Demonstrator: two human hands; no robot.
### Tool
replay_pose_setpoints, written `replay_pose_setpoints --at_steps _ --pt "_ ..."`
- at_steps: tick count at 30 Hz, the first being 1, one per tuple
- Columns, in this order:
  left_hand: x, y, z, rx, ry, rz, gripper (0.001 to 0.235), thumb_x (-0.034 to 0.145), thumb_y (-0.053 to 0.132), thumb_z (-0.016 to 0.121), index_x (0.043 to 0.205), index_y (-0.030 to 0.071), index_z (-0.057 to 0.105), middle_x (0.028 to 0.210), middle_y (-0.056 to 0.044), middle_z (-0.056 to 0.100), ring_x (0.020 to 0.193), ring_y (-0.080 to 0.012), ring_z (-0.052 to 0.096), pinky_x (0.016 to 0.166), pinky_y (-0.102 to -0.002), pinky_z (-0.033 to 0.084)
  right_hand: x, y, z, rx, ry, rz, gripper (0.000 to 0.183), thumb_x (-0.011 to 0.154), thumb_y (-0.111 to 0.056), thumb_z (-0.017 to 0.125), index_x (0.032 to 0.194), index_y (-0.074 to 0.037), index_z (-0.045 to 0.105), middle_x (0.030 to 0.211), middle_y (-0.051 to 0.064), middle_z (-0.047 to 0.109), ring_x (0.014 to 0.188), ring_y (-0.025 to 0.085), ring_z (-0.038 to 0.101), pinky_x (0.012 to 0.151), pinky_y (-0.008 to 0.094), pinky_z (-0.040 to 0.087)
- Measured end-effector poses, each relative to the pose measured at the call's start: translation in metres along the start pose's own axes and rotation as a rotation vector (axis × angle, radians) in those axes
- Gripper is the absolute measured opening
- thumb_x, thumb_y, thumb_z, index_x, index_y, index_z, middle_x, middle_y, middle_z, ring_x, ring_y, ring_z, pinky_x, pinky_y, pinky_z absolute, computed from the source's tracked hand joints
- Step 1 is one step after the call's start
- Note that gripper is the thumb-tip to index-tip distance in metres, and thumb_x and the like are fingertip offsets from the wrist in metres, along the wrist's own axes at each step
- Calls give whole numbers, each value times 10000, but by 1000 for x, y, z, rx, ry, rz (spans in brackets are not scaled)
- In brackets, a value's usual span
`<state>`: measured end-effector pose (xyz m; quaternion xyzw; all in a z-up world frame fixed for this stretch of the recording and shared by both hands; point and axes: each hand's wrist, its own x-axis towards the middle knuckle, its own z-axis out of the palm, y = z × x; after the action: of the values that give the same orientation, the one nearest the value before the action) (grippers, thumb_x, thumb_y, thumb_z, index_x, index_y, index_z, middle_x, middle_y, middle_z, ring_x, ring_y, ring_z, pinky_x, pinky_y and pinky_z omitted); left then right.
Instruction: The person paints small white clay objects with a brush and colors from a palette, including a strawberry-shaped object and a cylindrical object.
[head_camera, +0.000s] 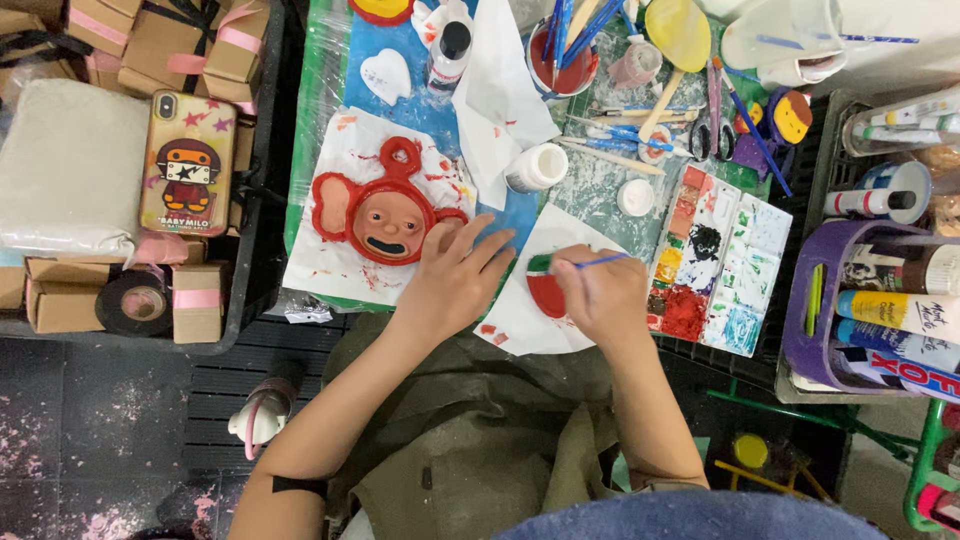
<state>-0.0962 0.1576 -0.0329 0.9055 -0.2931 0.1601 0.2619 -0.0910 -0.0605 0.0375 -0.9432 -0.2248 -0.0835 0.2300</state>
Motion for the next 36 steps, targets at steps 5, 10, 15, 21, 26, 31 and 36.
replay_pose_setpoints --at_steps 5,10,15,21,26,31,36 --pt "1 1 -1 21 1 7 241 925 175 648 1133 101 745 1359 -20 628 1376 -246 477 1110 -496 361 -30 16 -19 325 266 160 373 1121 -198 443 838 -27 616 677 72 647 545 135 566 533 273 441" --pt "2 1 -2 45 35 29 206 941 178 670 1121 103 736 1323 -22 640 1355 -240 501 1103 -489 365 -69 34 -11 536 637 284 335 1161 -243 416 991 7 563 754 76 624 553 124 582 495 230 459" --pt "1 5 -5 43 88 56 240 912 167 693 1147 138 735 1253 7 646 1265 -207 560 1063 -478 366 -91 37 -4 619 872 292 192 1178 -184 444 1097 -46 550 807 58 663 571 77 594 511 213 479" --pt "-15 17 -15 -43 105 72 281 898 203 747 1177 169 736 1142 44 676 1126 -168 618 999 -445 340 -102 26 -16 231 523 391 147 1122 -45 492 1159 -16 631 1050 117 758 921 206 743 830 298 572" --pt "-31 39 -28 -118 64 63 379 828 382 798 1120 157 709 1134 17 673 1110 -192 615 998 -474 327 -98 22 -27 -244 296 185 143 878 -73 679 1010 -105 635 1181 68 760 1123 422 685 922 452 495" --pt "-34 51 -28 -39 55 88 458 794 446 816 1130 156 706 1216 1 662 1156 -210 600 1001 -487 315 -114 22 -19 -62 506 129 115 1009 -97 603 1114 -68 640 1247 140 697 1146 367 700 995 422 538" --pt "-34 56 -29 -60 82 72 337 813 306 816 1109 177 724 1099 37 693 1088 -175 621 983 -468 343 -166 24 -25 278 819 219 290 1159 -171 446 1239 55 609 1177 195 696 1136 257 696 1024 348 557"
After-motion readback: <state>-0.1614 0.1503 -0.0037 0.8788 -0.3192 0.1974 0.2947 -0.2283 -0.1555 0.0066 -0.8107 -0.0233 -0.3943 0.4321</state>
